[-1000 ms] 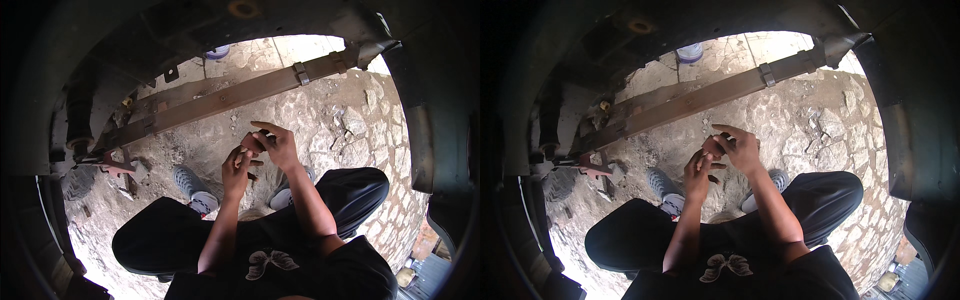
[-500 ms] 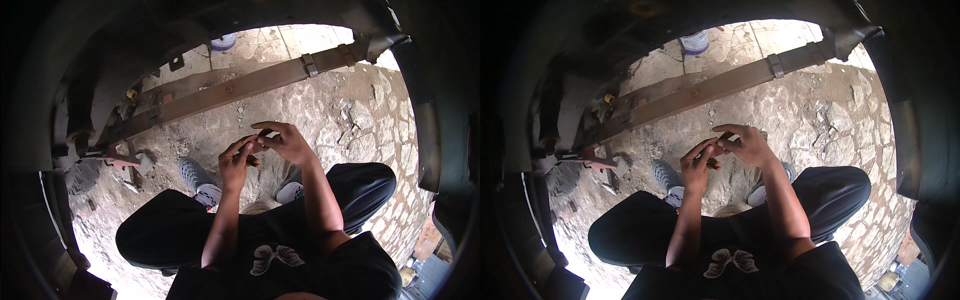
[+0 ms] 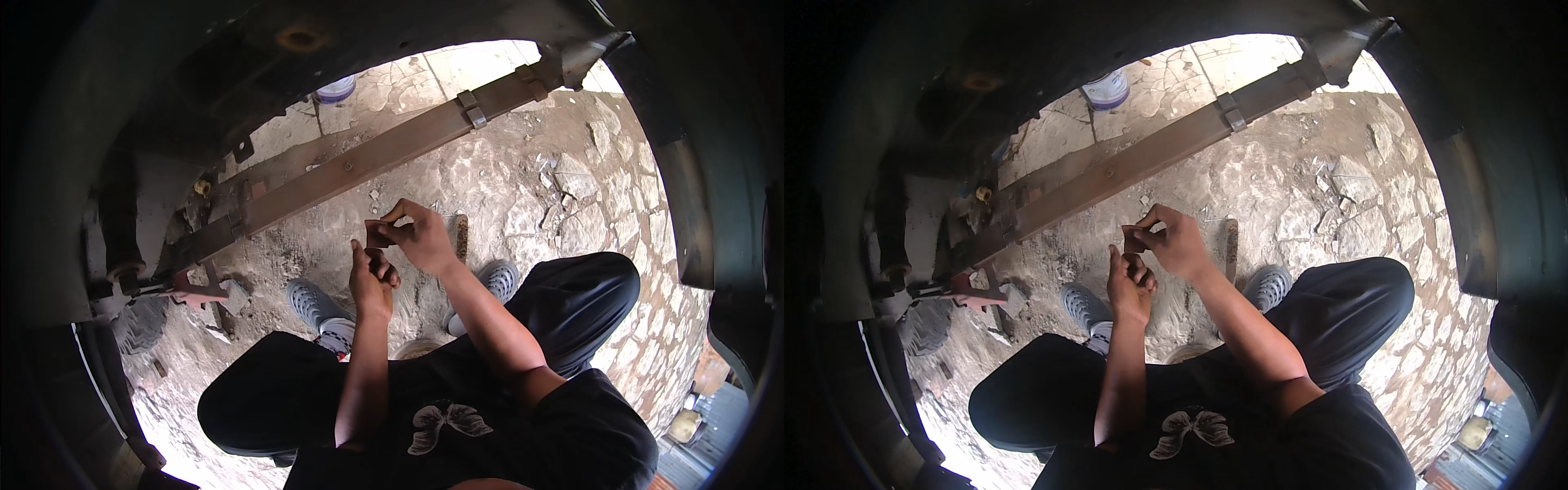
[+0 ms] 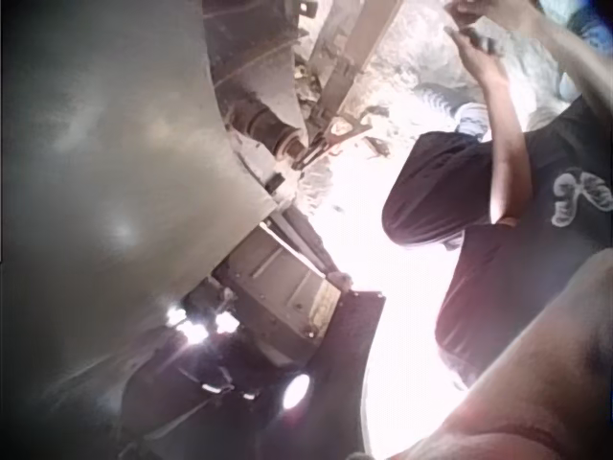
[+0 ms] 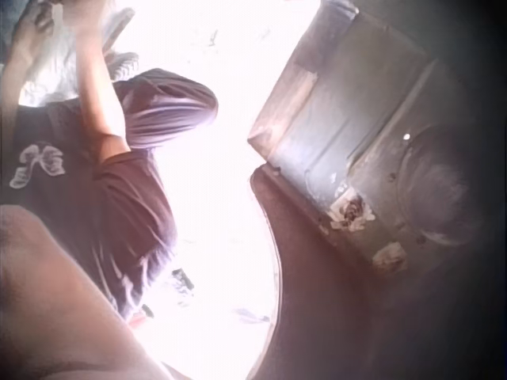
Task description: The person sits under a vehicle and repeatedly inserts and secures small metal fasteners into a metal beam on the undercarriage. They adjust the fasteners by hand and occasionally reposition their hands to reach different points along the beam.
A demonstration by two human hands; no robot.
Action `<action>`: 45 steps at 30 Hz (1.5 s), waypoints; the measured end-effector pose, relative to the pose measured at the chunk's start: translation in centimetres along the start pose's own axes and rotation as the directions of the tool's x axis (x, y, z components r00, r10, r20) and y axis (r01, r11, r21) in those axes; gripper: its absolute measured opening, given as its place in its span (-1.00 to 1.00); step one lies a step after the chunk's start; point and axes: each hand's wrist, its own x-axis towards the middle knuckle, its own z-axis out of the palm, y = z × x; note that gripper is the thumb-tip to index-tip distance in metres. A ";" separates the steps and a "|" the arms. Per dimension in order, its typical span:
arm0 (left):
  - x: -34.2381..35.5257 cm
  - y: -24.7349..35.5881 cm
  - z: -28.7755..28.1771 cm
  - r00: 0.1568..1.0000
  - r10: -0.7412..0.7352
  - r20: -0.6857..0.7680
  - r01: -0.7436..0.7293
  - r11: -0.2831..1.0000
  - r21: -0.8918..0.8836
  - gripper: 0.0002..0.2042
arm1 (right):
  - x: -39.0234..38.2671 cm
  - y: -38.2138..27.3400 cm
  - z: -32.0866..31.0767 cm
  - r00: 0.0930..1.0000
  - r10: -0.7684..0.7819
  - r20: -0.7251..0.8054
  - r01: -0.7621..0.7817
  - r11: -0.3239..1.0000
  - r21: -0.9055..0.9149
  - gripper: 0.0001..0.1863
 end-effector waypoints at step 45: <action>2.2 -1.6 10.6 0.945 0.092 0.314 -0.221 0.888 0.403 -0.70 | 7.7 -4.2 -20.2 0.796 -0.329 -0.508 0.082 0.890 -0.448 -0.71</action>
